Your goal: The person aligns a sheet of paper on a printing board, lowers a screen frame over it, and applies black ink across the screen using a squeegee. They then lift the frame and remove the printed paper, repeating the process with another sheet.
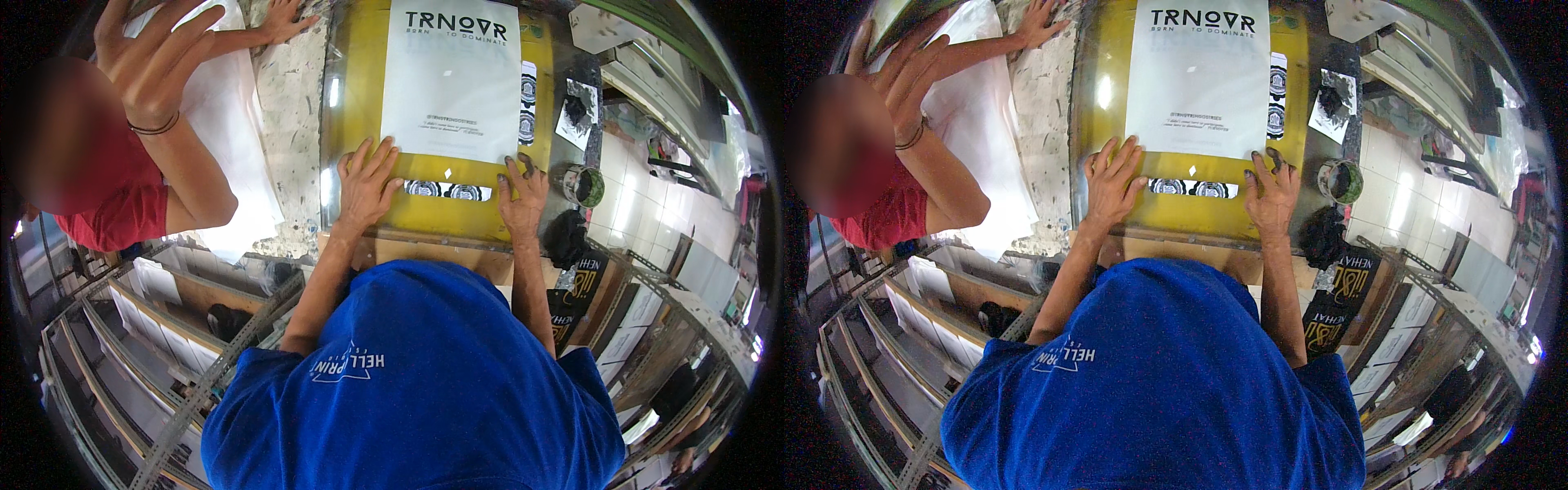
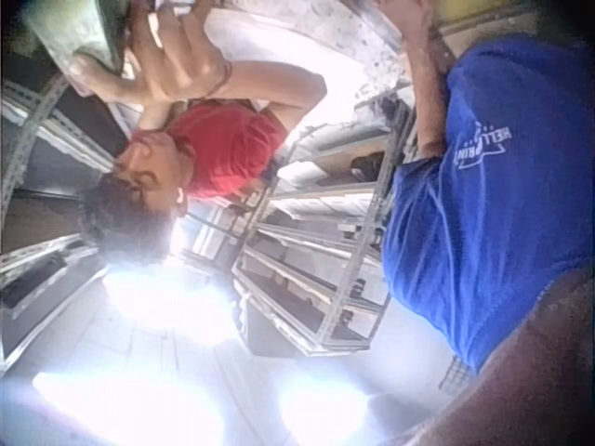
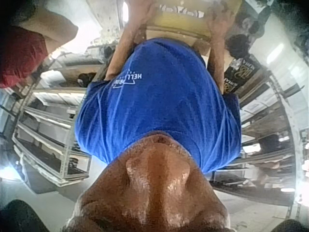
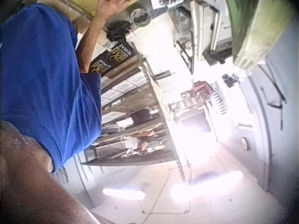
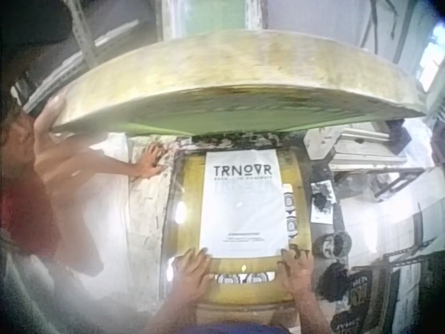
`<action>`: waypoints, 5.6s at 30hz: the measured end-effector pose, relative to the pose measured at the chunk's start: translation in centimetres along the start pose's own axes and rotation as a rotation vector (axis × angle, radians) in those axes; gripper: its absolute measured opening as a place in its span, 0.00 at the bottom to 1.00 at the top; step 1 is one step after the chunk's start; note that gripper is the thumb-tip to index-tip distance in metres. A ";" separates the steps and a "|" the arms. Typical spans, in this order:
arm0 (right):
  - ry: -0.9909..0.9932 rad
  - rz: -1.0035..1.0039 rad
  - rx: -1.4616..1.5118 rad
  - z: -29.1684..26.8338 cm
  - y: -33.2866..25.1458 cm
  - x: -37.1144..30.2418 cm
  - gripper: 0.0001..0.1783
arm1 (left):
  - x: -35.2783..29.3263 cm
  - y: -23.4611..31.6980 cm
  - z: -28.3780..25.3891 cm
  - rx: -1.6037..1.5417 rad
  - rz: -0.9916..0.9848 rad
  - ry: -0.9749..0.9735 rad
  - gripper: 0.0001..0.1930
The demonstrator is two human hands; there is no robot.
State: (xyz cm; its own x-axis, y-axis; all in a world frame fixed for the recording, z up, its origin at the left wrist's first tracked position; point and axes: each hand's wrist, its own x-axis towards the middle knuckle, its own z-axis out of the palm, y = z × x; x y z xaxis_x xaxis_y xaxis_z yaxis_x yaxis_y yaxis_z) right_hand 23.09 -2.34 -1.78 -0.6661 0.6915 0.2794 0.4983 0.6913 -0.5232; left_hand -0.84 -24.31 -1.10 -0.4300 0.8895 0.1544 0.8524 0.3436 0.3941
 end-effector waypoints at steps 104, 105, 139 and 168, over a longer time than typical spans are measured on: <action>0.032 0.026 0.053 0.3 0.7 -0.1 0.19 | 7.1 -6.7 -0.4 -0.182 -0.164 0.093 0.31; 0.030 0.031 0.055 0.3 0.6 -0.1 0.19 | 7.1 -6.7 -0.3 -0.176 -0.164 0.093 0.31; 0.033 0.034 0.038 0.2 0.3 0.0 0.22 | 6.8 -6.8 0.0 -0.208 -0.158 0.114 0.32; 0.034 0.028 0.044 0.2 0.6 0.0 0.22 | 6.8 -7.6 0.2 -0.248 -0.107 0.096 0.31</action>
State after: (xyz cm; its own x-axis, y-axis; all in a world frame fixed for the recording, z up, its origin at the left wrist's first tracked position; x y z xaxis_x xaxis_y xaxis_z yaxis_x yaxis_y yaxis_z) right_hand 23.26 -2.03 -2.28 -0.6328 0.7177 0.2906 0.4911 0.6621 -0.5660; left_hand -10.15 -20.77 -3.24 -0.5497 0.8156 0.1807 0.7072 0.3393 0.6203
